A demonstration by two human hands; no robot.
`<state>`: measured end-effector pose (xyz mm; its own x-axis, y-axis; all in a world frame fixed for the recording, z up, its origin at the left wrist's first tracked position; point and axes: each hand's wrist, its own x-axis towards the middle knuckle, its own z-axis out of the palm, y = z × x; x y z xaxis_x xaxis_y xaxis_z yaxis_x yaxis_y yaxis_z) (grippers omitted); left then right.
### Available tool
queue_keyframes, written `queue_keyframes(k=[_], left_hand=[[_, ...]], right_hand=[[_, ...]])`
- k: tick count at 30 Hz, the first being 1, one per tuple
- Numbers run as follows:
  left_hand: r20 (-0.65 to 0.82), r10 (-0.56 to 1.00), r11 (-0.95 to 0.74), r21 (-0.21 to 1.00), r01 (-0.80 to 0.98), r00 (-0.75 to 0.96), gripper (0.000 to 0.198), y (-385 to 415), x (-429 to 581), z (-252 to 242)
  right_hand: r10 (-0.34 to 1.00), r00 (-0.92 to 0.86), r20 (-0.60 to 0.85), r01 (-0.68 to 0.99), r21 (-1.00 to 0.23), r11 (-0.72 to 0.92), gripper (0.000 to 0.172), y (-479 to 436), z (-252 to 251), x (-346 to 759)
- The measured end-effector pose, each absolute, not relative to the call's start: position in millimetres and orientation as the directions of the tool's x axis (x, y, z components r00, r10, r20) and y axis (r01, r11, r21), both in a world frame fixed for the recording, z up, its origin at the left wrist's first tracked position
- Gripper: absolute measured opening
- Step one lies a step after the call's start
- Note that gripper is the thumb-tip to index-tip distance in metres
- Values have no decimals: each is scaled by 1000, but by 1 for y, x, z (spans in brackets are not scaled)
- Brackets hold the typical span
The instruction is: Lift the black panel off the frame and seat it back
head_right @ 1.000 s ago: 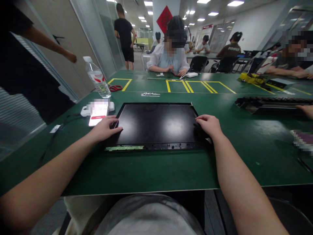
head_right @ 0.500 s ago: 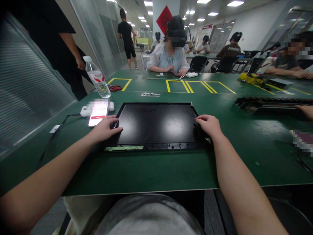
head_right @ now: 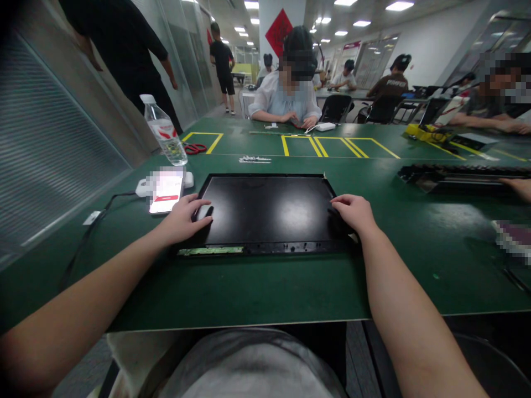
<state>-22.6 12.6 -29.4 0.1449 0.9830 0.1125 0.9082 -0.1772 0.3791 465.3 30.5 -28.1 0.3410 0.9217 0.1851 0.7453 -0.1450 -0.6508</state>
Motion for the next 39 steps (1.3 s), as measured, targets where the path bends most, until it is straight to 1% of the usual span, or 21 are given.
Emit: queue_keyframes(k=[2,4,7,9,11,13,16,19,22,25,27,31,34,36,38,39], left_hand=[[144,970,-238,362,901,198,63,11,-21,-30],[171,949,-309,355,882,264,64,9,-19,-29],[197,905,-424,368,828,376,64,3,-16,-26],[189,873,-487,384,785,450,64,1,-14,-24],[168,853,-519,391,761,495,65,-1,-13,-24],[149,846,-526,387,757,511,69,-1,-12,-24],[100,843,-523,383,762,528,73,0,-11,-24],[60,842,-513,393,763,536,71,0,-10,-24],[69,846,-510,399,762,529,68,0,-7,-23],[94,846,-518,379,767,524,65,1,-4,-21],[119,849,-518,382,766,514,62,1,-3,-20],[172,875,-480,432,764,452,52,1,-2,-19],[247,904,-424,403,811,349,51,2,-5,-21],[290,927,-338,367,866,239,56,4,-7,-22],[290,946,-243,337,910,146,60,8,-10,-22],[265,957,-205,328,922,118,60,10,-12,-22]], right_hand=[[925,337,176,746,-648,-149,18,31,-28,465],[918,331,217,751,-650,-117,24,31,-28,464],[886,267,379,772,-635,38,33,29,-27,461],[878,191,439,773,-618,140,36,29,-28,459],[896,112,429,775,-602,191,40,28,-29,457],[919,48,391,793,-575,203,44,29,-32,457],[954,20,300,810,-564,160,50,30,-37,459],[978,40,205,813,-575,88,47,30,-40,460],[988,32,152,828,-558,59,41,30,-41,459],[992,29,125,838,-544,44,43,30,-41,457],[990,24,137,837,-544,55,43,30,-41,457],[985,11,174,830,-550,88,38,31,-43,458],[986,14,169,829,-553,83,37,32,-43,459],[986,23,163,828,-555,73,36,32,-43,459],[987,31,155,827,-559,62,35,31,-42,459],[988,34,151,826,-561,58,35,31,-42,459]])
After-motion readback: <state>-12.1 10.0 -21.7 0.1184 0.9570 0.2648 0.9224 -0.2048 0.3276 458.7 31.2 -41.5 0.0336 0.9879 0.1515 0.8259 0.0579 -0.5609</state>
